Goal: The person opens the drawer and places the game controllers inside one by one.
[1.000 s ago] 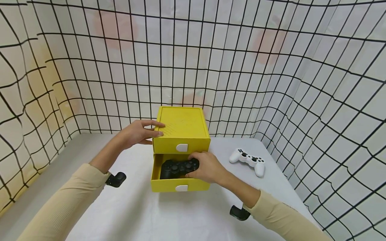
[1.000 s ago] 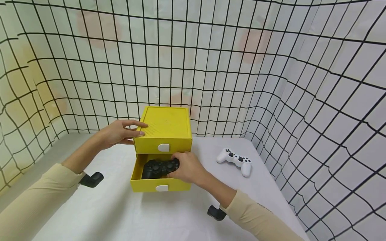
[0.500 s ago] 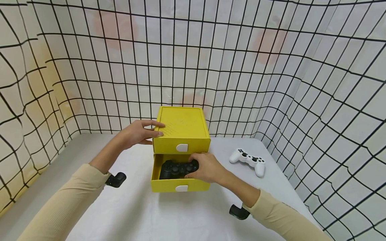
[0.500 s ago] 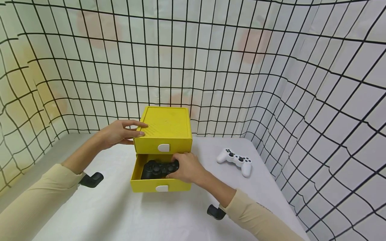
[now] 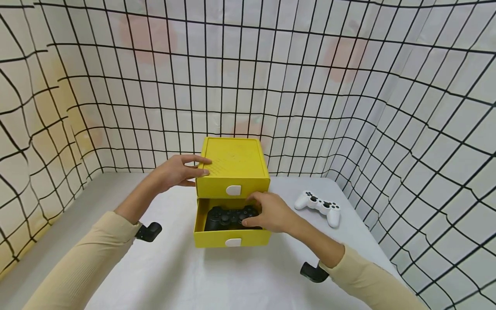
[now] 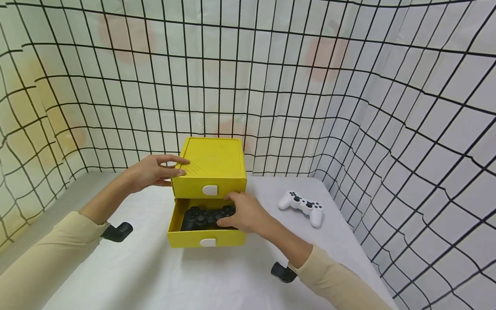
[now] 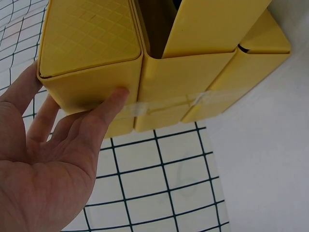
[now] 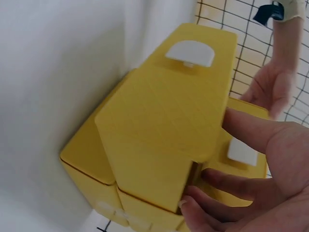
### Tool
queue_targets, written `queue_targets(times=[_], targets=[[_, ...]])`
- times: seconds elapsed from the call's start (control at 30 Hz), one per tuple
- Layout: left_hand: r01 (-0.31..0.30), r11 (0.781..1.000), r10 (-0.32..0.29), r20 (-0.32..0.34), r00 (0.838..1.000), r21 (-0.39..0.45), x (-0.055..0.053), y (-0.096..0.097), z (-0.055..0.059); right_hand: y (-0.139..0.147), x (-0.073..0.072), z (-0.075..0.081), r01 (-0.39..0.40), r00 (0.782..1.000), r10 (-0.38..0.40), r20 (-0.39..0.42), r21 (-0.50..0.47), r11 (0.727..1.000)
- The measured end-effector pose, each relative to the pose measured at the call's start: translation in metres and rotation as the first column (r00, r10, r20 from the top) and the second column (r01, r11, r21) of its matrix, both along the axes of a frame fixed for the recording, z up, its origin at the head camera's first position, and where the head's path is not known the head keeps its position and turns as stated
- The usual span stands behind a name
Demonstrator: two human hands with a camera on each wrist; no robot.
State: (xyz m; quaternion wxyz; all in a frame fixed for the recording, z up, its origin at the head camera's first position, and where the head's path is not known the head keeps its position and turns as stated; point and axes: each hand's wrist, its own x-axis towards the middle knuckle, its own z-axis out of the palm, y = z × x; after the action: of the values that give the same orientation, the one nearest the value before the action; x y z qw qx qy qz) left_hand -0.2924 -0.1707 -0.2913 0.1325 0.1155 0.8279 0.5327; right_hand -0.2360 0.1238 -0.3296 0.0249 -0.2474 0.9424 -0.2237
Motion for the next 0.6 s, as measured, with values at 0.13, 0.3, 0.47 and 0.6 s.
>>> queue_targets(times=[0.13,0.3,0.47,0.6], targets=[[-0.006,1.000,0.006,0.007,1.000,-0.014,-0.001,0.000,0.000,0.007,0.005,0.008,0.049,0.998,-0.049,0.028,0.008,0.999],[-0.008,0.999,0.008,-0.005,1.000,-0.036,0.000,0.001,0.000,0.016,0.011,0.014,0.102,0.990,-0.106,0.095,0.046,0.994],[-0.010,0.999,0.009,-0.018,1.000,-0.047,0.000,0.000,0.000,0.023,0.015,0.014,0.105,0.979,-0.113,0.171,0.056,0.993],[-0.016,0.999,0.016,-0.006,1.000,-0.034,0.001,0.001,0.000,0.027,0.016,0.009,0.090,0.973,-0.093,0.212,0.023,0.996]])
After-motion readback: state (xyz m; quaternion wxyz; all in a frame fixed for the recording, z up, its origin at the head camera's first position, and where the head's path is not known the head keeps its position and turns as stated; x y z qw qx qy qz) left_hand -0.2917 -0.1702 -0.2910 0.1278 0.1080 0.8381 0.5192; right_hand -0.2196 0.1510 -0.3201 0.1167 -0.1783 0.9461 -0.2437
